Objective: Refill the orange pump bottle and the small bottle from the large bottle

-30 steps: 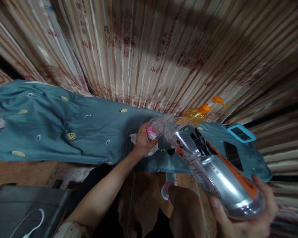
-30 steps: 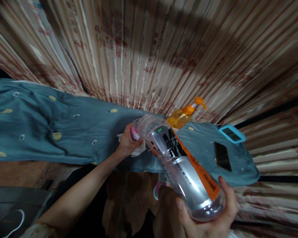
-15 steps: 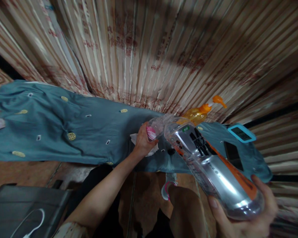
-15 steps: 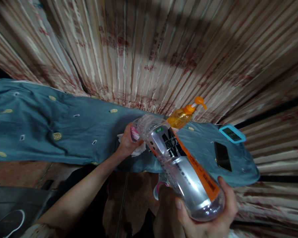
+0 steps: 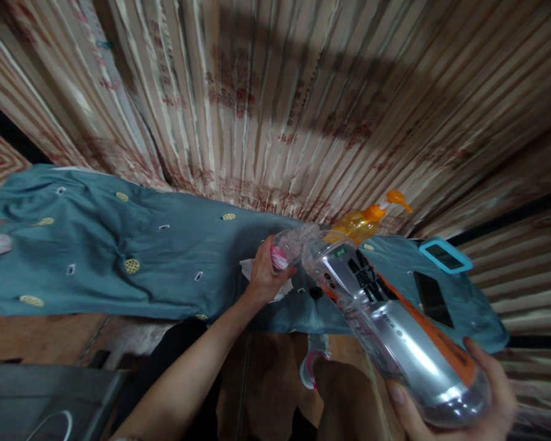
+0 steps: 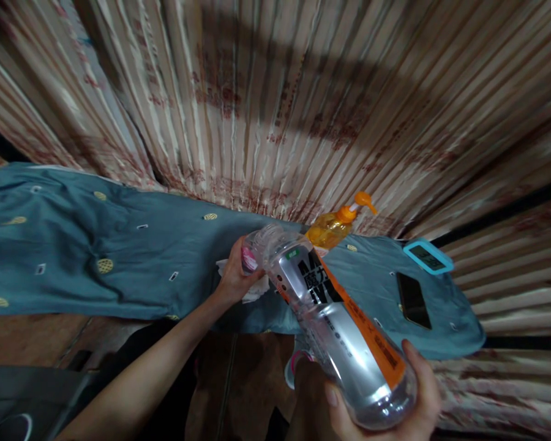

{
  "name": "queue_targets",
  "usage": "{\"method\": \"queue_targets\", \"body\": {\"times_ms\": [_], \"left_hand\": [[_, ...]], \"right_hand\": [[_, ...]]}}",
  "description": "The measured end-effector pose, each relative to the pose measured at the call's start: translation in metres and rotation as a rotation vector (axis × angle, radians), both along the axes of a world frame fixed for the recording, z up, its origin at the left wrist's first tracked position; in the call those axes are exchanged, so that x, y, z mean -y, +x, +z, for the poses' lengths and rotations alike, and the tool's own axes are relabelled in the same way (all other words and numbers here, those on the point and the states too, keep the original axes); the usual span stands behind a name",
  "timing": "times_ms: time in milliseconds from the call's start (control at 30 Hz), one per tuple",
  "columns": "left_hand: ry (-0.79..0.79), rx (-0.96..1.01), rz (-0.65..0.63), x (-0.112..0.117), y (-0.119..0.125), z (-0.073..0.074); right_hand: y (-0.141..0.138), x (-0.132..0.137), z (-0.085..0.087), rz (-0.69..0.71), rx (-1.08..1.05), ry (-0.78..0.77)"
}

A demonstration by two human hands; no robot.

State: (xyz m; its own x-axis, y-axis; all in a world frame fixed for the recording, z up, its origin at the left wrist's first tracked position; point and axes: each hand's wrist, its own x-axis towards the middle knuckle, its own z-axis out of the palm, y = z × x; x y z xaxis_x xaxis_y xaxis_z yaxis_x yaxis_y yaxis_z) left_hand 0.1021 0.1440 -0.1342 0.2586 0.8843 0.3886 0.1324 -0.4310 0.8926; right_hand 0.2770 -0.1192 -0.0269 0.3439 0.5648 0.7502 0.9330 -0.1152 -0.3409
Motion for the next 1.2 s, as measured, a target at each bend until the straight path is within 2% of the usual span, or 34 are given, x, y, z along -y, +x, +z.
{"method": "queue_targets", "body": {"times_ms": [333,1200], "left_hand": [[-0.002,0.021,-0.008,-0.0021,0.0001,-0.0019],[-0.043,0.03,0.017,-0.0013,0.0029,0.0012]], "right_hand": [[-0.0003,0.0001,-0.0048,0.005,0.004,0.023],[0.0019,-0.0044,-0.0007,0.057,0.079,0.079]]}}
